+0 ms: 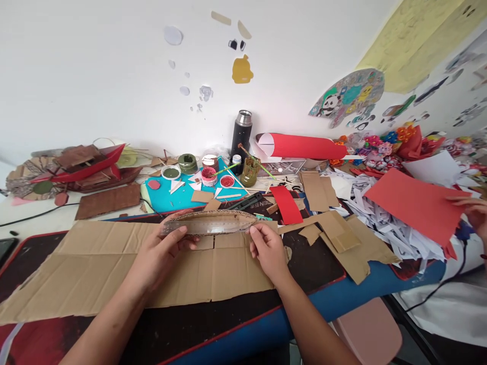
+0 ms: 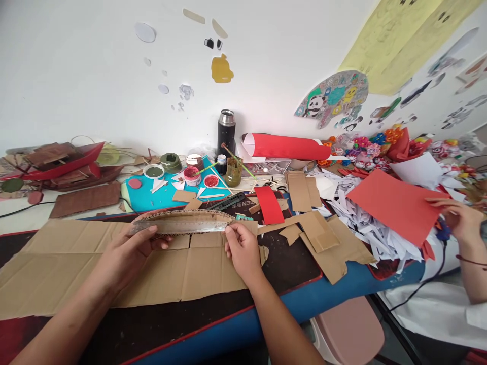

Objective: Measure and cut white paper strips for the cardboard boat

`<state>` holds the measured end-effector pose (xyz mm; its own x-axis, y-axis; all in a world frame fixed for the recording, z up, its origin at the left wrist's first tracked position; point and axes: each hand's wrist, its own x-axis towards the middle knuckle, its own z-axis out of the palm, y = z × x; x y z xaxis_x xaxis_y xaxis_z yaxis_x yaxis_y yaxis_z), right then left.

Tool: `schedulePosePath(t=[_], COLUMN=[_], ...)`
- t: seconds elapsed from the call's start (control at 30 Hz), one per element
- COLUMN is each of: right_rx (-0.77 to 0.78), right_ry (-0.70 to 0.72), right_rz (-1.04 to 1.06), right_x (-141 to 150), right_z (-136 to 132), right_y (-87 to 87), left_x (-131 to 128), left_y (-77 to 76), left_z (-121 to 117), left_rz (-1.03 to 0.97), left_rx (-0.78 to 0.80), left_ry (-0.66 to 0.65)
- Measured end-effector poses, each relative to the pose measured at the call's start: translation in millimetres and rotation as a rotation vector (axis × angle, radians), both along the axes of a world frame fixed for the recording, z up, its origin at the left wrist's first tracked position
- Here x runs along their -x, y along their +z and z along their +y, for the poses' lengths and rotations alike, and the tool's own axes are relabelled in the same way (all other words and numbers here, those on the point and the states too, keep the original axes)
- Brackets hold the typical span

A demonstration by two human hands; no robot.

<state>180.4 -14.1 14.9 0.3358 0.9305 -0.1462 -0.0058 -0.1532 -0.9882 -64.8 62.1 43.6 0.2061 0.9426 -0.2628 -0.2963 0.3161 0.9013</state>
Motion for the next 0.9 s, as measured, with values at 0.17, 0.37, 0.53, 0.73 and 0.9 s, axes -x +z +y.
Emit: schedulePosePath(t=[0.17, 0.37, 0.53, 0.73, 0.9], right_rx=[0.006, 0.017, 0.023, 0.038, 0.05], right_ry=[-0.002, 0.001, 0.006, 0.034, 0.114], right_rz=[0.0, 0.001, -0.004, 0.016, -0.05], right_x=[1, 0, -1, 2, -1], right_z=[-1, 0, 0, 0, 0], right_y=[2.1, 2.6, 3.4, 0.4, 6.5], left_x=[0, 0, 1, 7, 21], left_y=[-0.1, -0.9, -2.6, 0.2, 12.2], left_z=[1, 1, 0, 8, 21], left_rz=[0.01, 0.022, 0.034, 0.002, -0.1], left_rx=[0.025, 0.044, 0.016, -0.049, -0.096], left_ry=[0.025, 0.031, 0.012, 0.085, 0.227])
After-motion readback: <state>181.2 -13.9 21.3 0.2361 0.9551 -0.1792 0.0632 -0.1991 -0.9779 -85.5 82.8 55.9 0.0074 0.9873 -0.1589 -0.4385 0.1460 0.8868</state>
